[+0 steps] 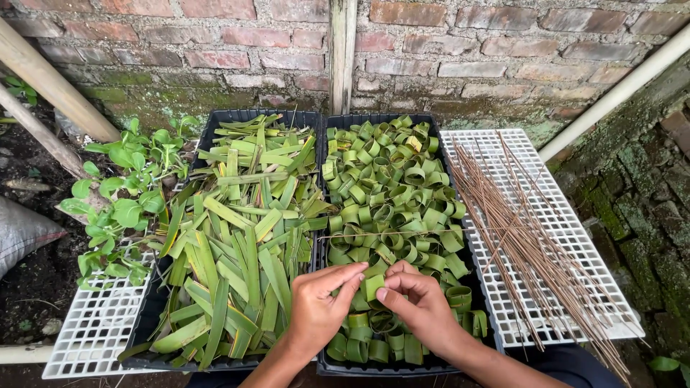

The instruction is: Folding long green leaves into loops and organizing them in trays alongside thin wooden sticks.

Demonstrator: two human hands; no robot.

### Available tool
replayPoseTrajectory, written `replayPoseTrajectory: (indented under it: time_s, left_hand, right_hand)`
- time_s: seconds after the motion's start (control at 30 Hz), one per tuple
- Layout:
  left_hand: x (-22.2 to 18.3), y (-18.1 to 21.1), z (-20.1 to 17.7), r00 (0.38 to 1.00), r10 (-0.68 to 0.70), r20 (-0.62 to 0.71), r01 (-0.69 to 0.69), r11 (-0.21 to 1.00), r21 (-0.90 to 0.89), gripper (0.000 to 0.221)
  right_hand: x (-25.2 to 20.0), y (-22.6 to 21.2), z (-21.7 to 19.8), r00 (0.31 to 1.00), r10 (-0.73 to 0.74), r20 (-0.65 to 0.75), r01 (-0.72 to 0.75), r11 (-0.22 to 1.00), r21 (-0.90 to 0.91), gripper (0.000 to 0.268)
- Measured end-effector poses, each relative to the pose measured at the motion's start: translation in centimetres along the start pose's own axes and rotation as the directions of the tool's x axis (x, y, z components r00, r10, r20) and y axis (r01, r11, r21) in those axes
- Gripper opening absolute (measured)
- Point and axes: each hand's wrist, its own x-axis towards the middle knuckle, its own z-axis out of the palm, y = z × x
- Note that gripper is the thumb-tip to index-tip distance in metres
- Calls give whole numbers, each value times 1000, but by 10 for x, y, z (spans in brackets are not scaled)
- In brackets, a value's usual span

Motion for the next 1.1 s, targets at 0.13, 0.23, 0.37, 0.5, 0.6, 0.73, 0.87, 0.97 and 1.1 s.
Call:
replayPoseTrajectory:
  time_s: [0.13, 0.23, 0.37, 0.5, 0.6, 0.73, 0.87, 0.97, 1.1]
  left_hand:
    - [-6, -8, 3, 985, 160, 60, -164, 985, 60, 25]
    - [-6, -9, 3, 968, 232, 93, -238, 970, 58, 28]
    - [-6, -13, 5, 922, 356, 151, -373, 922, 104, 36]
    - [-8, -16, 7, 910, 384, 158, -404, 907, 122, 35]
    - [-8, -17, 7, 900, 405, 163, -430, 886, 171, 30]
    - [-6, -12, 4, 878, 460, 132, -478, 855, 201, 26]
    - [-4, -8, 2, 853, 507, 122, -521, 821, 231, 18]
    - [0, 0, -1, 817, 563, 124, -573, 770, 280, 12]
    - [0, -2, -1, 769, 621, 152, -631, 696, 344, 16]
  right_hand:
    - [1, 1, -4, 974, 217, 62, -225, 959, 173, 17]
    - [2, -2, -6, 950, 296, 96, -310, 928, 207, 20]
    - [3, -2, -14, 946, 297, 129, -321, 915, 243, 23]
    - [2, -11, -18, 961, 233, 146, -258, 948, 186, 11]
    - [1, -17, -18, 977, 154, 150, -171, 979, 114, 12]
    - [1, -23, -17, 981, 74, 177, -93, 990, 102, 15]
    - [1, -23, -18, 982, 70, 176, -91, 989, 114, 16]
    - [1, -15, -20, 979, 67, 191, -103, 977, 184, 27]
    - [3, -19, -18, 982, -23, 189, 4, 995, 99, 17]
